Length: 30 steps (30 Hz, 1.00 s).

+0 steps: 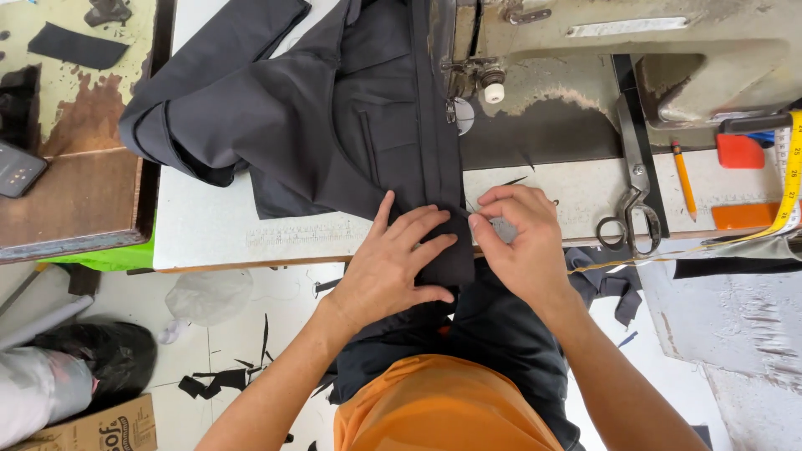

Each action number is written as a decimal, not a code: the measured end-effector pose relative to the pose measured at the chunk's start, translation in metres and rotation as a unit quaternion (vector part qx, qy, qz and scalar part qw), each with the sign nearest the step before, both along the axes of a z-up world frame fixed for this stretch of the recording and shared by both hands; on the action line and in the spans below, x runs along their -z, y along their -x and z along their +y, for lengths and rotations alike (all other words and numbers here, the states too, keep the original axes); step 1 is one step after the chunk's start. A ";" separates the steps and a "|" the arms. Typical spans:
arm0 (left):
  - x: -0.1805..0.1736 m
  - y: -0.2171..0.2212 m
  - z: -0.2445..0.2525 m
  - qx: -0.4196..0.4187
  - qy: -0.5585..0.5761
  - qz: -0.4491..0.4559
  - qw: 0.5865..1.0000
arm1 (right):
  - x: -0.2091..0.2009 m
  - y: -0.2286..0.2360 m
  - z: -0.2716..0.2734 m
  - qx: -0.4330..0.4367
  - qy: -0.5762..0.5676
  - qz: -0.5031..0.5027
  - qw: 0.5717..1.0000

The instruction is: Measuring, cutting, and preparing fabric components and fasteners for garment assembly at a sewing station.

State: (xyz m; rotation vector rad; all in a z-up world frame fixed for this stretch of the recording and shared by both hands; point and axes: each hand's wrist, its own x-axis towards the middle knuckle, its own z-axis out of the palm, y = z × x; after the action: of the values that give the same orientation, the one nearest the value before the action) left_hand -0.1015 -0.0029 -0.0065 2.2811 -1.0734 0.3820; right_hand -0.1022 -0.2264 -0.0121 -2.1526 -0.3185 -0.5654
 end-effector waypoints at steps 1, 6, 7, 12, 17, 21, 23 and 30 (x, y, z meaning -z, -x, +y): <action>-0.003 0.001 0.001 0.013 -0.055 -0.008 0.998 | -0.001 0.000 0.000 0.005 -0.013 0.016 1.000; 0.000 0.003 0.002 0.027 -0.122 -0.019 0.992 | -0.006 0.000 0.000 0.011 -0.027 0.054 0.998; 0.002 0.004 0.001 0.024 -0.078 -0.023 0.996 | -0.007 0.001 0.001 0.010 -0.020 0.051 0.998; 0.005 0.010 -0.010 -0.008 0.000 -0.028 1.000 | -0.009 0.003 0.000 0.001 -0.023 0.056 0.998; -0.001 0.017 -0.014 -0.015 0.008 -0.033 0.999 | -0.011 0.002 0.000 -0.004 -0.043 0.063 0.997; -0.005 0.029 -0.021 0.002 0.035 -0.030 0.999 | -0.011 0.003 0.001 -0.004 -0.028 0.055 0.998; -0.012 0.035 -0.026 0.012 0.109 -0.012 0.994 | -0.011 0.003 0.000 -0.001 -0.027 0.048 0.999; -0.052 0.040 -0.008 -0.047 0.334 0.121 0.934 | -0.012 0.006 0.014 0.018 -0.009 0.004 1.000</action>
State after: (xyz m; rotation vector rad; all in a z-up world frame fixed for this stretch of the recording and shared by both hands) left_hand -0.1410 -0.0112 0.0455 1.7100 -0.5865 0.4134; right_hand -0.1077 -0.2128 -0.0001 -2.1466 -0.2704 -0.5768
